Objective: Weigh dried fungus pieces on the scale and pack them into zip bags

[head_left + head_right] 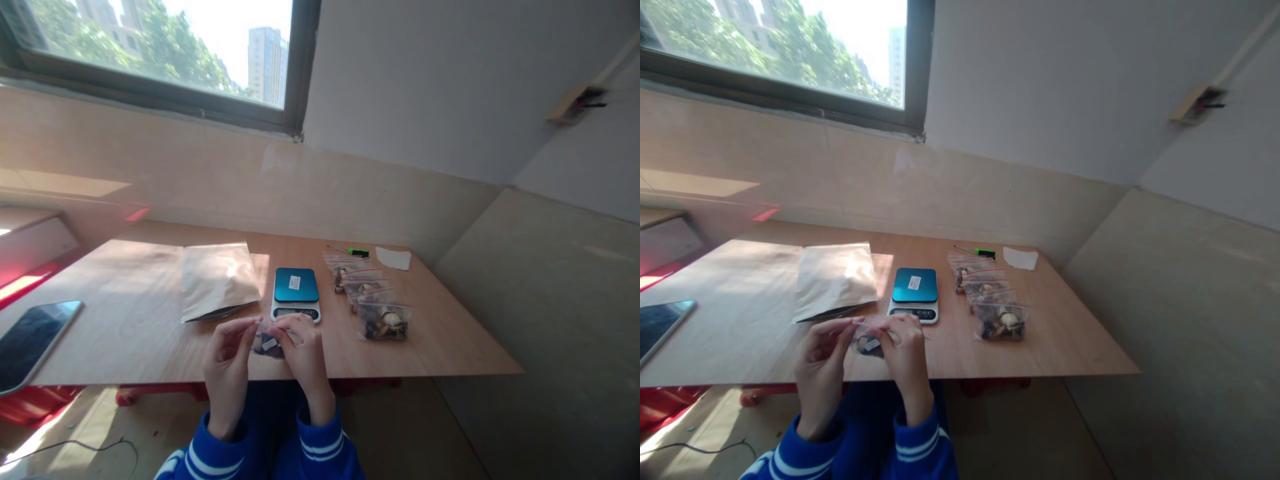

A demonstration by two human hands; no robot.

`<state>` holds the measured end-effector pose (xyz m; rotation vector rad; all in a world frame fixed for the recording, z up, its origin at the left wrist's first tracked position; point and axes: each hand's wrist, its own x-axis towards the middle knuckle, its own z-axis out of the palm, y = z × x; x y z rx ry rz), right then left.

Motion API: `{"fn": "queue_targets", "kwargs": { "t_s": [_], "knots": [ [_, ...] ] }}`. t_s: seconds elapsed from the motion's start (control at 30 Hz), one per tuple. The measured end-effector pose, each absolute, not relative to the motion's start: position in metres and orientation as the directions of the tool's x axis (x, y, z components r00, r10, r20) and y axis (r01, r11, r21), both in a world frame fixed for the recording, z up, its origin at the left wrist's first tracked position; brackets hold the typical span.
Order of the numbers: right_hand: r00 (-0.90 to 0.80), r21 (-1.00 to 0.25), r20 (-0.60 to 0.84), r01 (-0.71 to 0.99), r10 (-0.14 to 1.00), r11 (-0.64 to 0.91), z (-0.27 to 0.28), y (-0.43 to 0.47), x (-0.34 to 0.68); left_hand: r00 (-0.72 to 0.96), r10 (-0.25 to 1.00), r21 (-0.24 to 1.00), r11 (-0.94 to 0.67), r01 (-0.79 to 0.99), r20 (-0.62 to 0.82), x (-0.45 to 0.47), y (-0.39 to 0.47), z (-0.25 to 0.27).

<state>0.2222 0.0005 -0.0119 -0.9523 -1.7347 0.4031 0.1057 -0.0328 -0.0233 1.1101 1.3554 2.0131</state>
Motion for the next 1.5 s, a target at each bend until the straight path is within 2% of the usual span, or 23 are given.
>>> {"fn": "queue_targets", "kwargs": {
  "t_s": [0.27, 0.47, 0.63, 0.83, 1.13, 1.3, 1.4, 1.5],
  "knots": [
    [-0.156, -0.713, 0.577, 0.381, 0.802, 0.588, -0.01, -0.003, 0.22, -0.38, 0.86, 0.935, -0.352, 0.042, 0.341, 0.094, -0.03, -0.023],
    [-0.144, -0.671, 0.584, 0.468, 0.799, 0.575, -0.008, -0.007, 0.221, -0.431, 0.844, 0.94, -0.34, 0.031, 0.319, 0.097, -0.03, -0.022],
    [-0.163, -0.729, 0.523, 0.422, 0.837, 0.538, 0.001, -0.011, 0.224, -0.461, 0.841, 0.952, -0.306, 0.027, 0.283, 0.095, -0.032, -0.02],
    [-0.138, -0.668, 0.635, 0.396, 0.76, 0.63, 0.001, -0.011, 0.219, -0.434, 0.849, 0.945, -0.327, 0.018, 0.302, 0.094, -0.032, -0.017],
    [-0.011, -0.615, 0.696, 0.508, 0.718, 0.603, -0.005, -0.011, 0.214, -0.336, 0.873, 0.931, -0.364, 0.035, 0.354, 0.097, -0.034, -0.021],
    [-0.006, -0.66, 0.65, 0.491, 0.76, 0.569, -0.004, -0.01, 0.215, -0.372, 0.894, 0.958, -0.284, -0.036, 0.251, 0.099, -0.034, -0.011],
    [-0.07, -0.713, 0.562, 0.464, 0.824, 0.525, -0.005, -0.007, 0.221, -0.409, 0.895, 0.965, -0.24, -0.105, 0.178, 0.099, -0.033, -0.008],
    [-0.155, -0.699, 0.509, 0.5, 0.846, 0.512, -0.009, -0.004, 0.231, -0.427, 0.894, 0.966, -0.215, -0.141, 0.137, 0.096, -0.032, -0.009]
  ]
}}
